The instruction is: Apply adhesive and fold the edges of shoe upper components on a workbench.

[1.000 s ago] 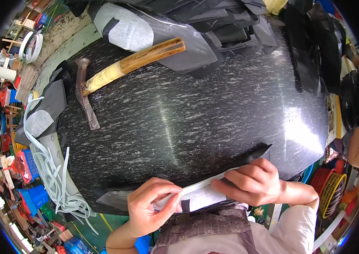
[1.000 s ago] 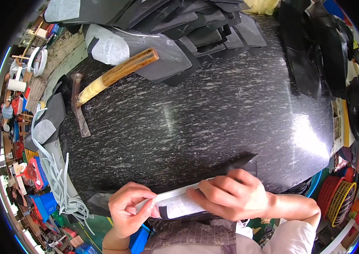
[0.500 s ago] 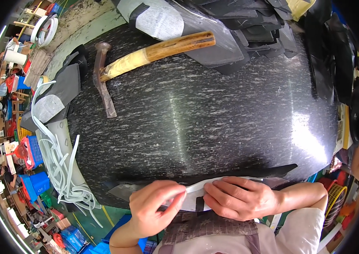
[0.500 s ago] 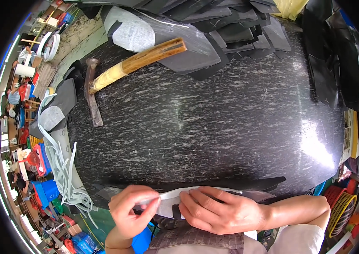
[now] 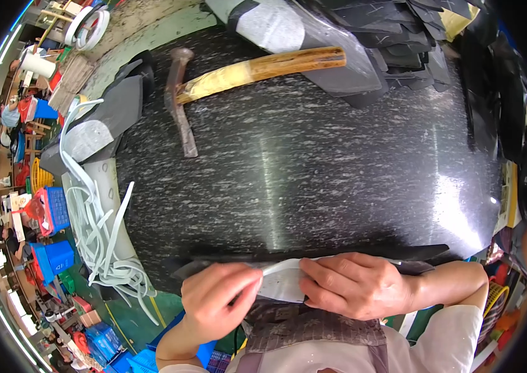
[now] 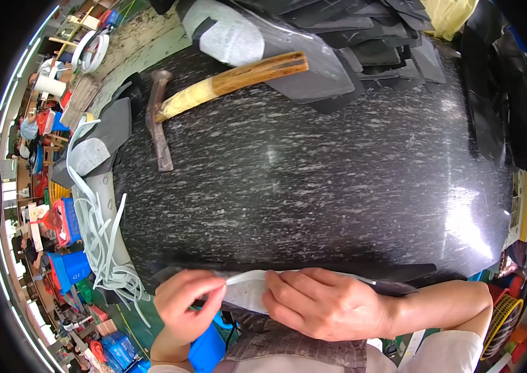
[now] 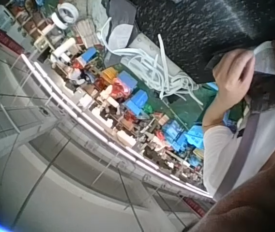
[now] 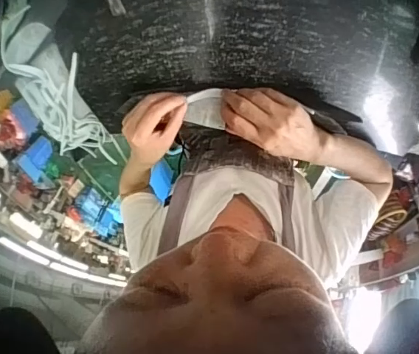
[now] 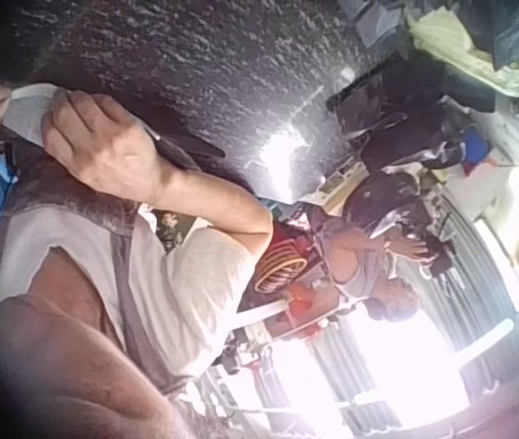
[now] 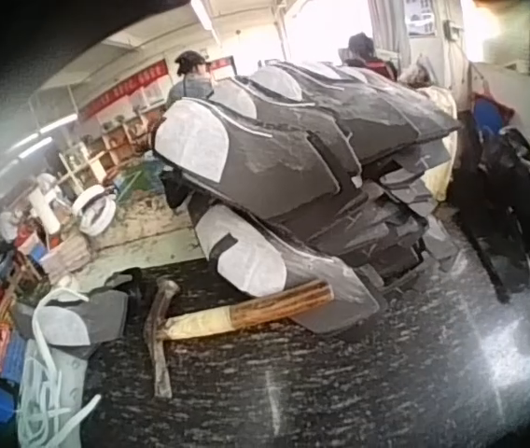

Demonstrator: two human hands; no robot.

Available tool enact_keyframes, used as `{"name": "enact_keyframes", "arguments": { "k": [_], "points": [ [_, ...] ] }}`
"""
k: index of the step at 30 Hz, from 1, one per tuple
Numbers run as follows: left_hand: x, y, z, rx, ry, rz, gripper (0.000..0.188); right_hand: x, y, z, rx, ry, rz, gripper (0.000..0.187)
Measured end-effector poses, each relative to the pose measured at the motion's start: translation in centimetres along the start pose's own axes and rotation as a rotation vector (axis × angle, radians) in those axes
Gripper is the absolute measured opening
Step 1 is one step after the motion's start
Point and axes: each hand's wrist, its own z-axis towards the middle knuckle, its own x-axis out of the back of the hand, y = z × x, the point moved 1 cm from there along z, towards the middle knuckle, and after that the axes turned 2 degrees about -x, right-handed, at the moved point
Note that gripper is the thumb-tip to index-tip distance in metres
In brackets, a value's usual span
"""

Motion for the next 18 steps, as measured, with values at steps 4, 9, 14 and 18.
{"name": "enact_keyframes", "arguments": {
  "k": [4, 9, 14, 18],
  "points": [
    [-0.3, -1.3, 0.1, 0.135, 0.023, -0.140, 0.019, -0.2, -0.3, 0.8, -0.024, -0.044, -0.024, 0.042],
    [0.0, -1.4, 0.4, 0.021, -0.039, -0.007, 0.022, 0.2, -0.8, 2.8, -0.039, -0.215, -0.037, 0.060],
    [1.5, -2.3, 0.3, 0.038, 0.054, 0.102, 0.020, -0.1, -0.6, 2.2, -0.033, -0.213, -0.058, 0.063],
    [1.1, -3.4, 0.2, 0.055, 0.051, 0.006, 0.016, 0.1, -0.7, 2.2, -0.009, -0.268, -0.105, 0.064]
  ]
}}
